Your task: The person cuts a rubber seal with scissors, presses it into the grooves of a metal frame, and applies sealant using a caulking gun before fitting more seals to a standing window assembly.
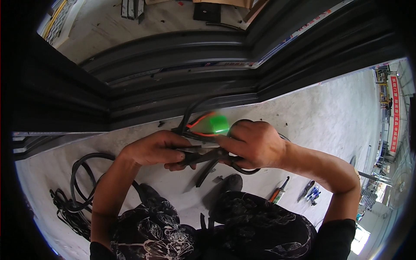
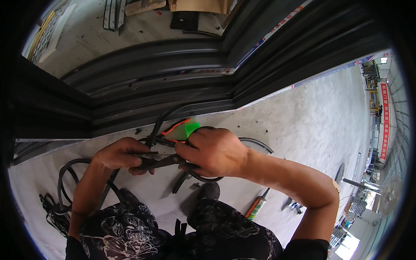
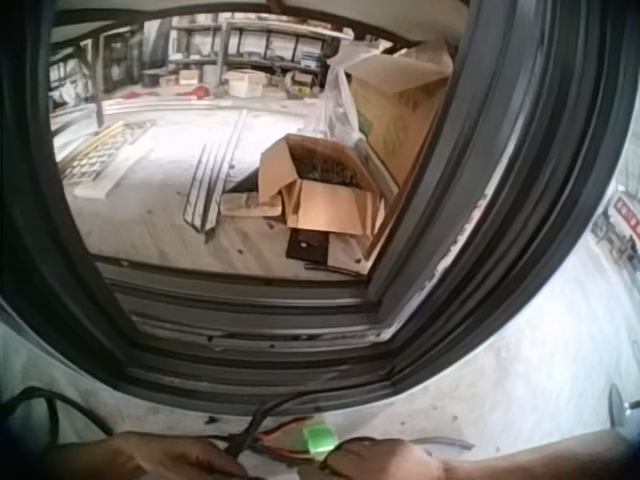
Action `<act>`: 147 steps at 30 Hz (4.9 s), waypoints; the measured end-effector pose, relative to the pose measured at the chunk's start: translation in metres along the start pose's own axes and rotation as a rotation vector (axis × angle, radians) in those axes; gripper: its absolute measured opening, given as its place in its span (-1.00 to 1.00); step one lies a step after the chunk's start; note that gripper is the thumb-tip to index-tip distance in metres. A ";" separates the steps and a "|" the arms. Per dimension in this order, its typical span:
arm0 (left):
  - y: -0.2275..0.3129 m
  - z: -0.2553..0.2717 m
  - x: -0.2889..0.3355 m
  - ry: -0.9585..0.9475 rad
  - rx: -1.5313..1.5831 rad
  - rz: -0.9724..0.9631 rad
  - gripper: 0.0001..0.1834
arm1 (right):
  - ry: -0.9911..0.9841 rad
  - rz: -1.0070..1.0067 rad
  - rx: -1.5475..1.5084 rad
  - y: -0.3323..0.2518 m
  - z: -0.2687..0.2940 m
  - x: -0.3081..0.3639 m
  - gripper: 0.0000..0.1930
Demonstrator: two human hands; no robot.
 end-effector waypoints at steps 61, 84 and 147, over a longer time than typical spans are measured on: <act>-0.031 0.079 0.178 1.079 0.336 -0.797 -0.63 | -0.616 -0.255 0.310 0.025 -0.150 0.072 -0.88; -0.143 0.126 0.162 1.308 0.637 -0.460 -0.65 | -0.163 -0.200 0.124 -0.013 -0.183 -0.226 -0.68; -0.193 0.207 0.182 1.542 0.872 -0.219 -0.58 | -0.034 -0.248 0.193 -0.004 -0.239 -0.228 -0.65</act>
Point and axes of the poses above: each hand's wrist, its own x-axis away from the middle knuckle, its own z-axis out of the back of the hand, y = z × x, the point moved 9 cm from there along -x, towards the middle knuckle, and after that the axes turned 1 degree about z, right-handed, at the moved point
